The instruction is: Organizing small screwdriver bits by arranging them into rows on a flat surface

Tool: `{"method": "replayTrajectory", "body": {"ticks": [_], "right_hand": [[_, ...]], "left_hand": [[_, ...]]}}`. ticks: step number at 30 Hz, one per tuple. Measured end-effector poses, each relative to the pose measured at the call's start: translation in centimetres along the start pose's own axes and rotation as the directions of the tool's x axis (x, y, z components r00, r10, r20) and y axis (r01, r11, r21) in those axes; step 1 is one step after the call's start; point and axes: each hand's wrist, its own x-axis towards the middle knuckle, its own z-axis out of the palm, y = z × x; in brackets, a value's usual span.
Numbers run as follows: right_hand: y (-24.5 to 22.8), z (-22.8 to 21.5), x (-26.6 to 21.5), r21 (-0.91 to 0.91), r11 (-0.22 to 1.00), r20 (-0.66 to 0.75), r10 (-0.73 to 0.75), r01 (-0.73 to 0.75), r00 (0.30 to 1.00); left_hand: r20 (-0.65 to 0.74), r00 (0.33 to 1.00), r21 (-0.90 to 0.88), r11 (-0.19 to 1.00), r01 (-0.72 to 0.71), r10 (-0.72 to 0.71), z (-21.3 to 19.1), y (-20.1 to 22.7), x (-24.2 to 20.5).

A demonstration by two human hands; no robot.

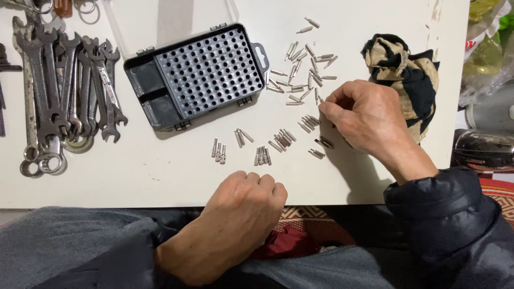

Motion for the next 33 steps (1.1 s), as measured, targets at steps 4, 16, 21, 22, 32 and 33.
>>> {"method": "replayTrajectory", "body": {"ticks": [4, 16, 21, 22, 32, 33], "right_hand": [[0.3, 0.3, 0.4, -0.022, 1.0, -0.002, -0.003, 0.003, 1.0], [0.5, 0.5, 0.3, 0.031, 1.0, 0.004, -0.003, 0.003, 1.0], [0.6, 0.1, 0.0, 0.016, 0.995, -0.015, -0.098, 0.098, 0.995], [0.8, 0.0, 0.0, 0.016, 0.995, -0.015, -0.097, 0.097, 0.995], [0.1, -0.7, -0.7, 0.037, 0.994, 0.044, -0.104, 0.102, 0.994], [0.1, -0.7, -0.8, 0.048, 0.994, 0.05, -0.103, 0.101, 0.993]], "left_hand": [[0.042, 0.999, -0.054, 0.999, -0.009, 0.011, 0.9, 0.2, 0.0], [-0.007, 1.0, -0.078, 0.997, 0.014, -0.014, 1.5, 0.4, 0.0], [0.029, 1.0, -0.085, 0.996, -0.005, 0.007, 1.1, 0.2, 0.0], [0.029, 1.0, -0.085, 0.996, -0.006, 0.008, 1.0, 0.2, 0.0], [0.043, 0.999, -0.091, 0.996, 0.008, -0.004, 1.2, 0.3, 0.0], [0.054, 0.998, -0.083, 0.997, -0.006, 0.011, 1.1, 0.2, 0.0]]}}
